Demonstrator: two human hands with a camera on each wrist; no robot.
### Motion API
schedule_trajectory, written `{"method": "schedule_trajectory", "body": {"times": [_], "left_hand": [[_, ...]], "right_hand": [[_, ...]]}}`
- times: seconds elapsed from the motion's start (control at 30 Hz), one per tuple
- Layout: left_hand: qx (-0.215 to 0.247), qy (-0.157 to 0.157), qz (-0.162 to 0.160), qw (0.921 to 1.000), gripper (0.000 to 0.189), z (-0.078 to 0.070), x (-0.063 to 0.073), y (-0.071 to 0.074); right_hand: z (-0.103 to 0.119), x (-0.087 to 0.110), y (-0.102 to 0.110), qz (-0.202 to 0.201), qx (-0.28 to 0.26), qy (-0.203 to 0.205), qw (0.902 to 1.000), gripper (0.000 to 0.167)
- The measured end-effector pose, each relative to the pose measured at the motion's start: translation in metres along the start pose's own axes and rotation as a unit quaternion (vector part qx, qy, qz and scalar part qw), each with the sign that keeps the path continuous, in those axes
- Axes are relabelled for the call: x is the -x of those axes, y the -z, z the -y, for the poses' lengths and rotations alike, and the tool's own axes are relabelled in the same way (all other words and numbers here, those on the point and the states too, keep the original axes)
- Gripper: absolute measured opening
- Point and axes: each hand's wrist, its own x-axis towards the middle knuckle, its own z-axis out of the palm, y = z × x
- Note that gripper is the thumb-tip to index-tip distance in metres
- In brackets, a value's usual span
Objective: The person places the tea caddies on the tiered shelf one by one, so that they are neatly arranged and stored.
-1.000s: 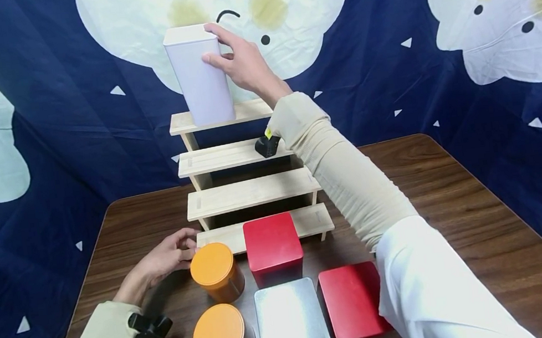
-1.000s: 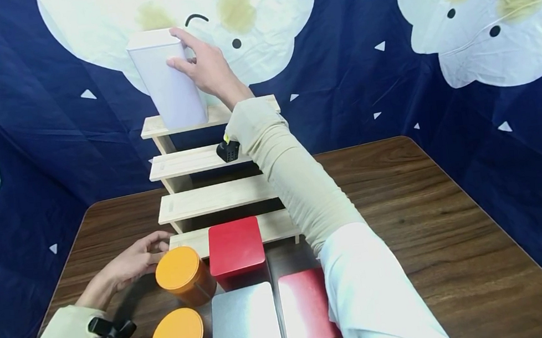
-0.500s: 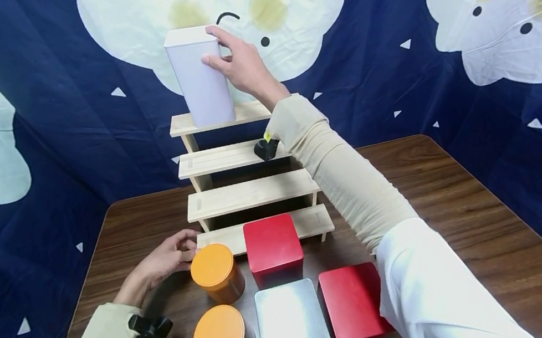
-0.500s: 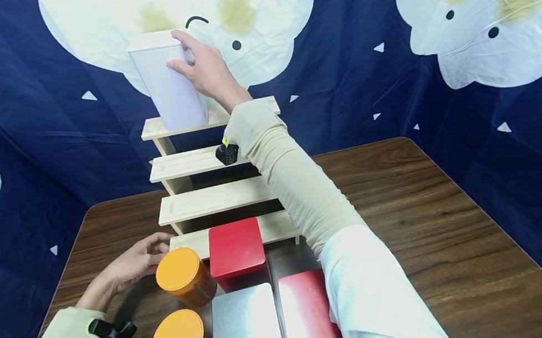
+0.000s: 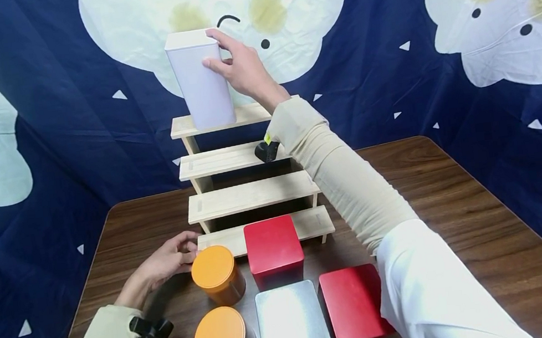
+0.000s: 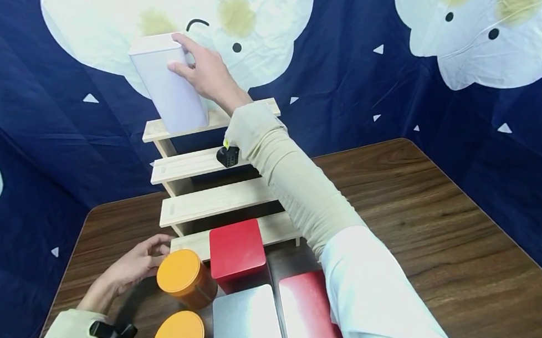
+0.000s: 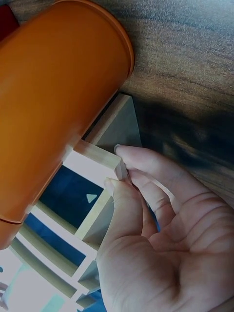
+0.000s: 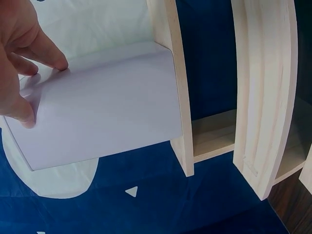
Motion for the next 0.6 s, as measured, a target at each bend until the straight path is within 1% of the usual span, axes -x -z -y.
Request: {"method": "schedule_trajectory", "body": {"times": [0.33,0.43,0.53,0.6], "left_hand": [[-0.004,0.004,-0.002,1.0,0.051,-0.0019,-0.0003,-0.0005],[-0.003,0.004,-0.001,1.0,0.052,-0.0032,-0.0003,-0.0011],[-0.005,0.002,0.004,1.0,0.053,-0.0042,-0.0003,-0.0014],[-0.003,0.005,0.003,1.0,0.053,-0.0046,-0.0006,-0.0013]], "right_hand": [[-0.0008,-0.0003,0.0006,0.005,-0.008,-0.005,0.9999,0.059],[-0.0016,-0.0003,0.0007,0.011,-0.004,-0.006,0.9999,0.068],[-0.0026,0.0005,0.0019,0.016,0.011,-0.014,0.9997,0.079],[-0.0036,0.0012,0.0039,0.017,0.019,-0.018,0.9995,0.084]]}}
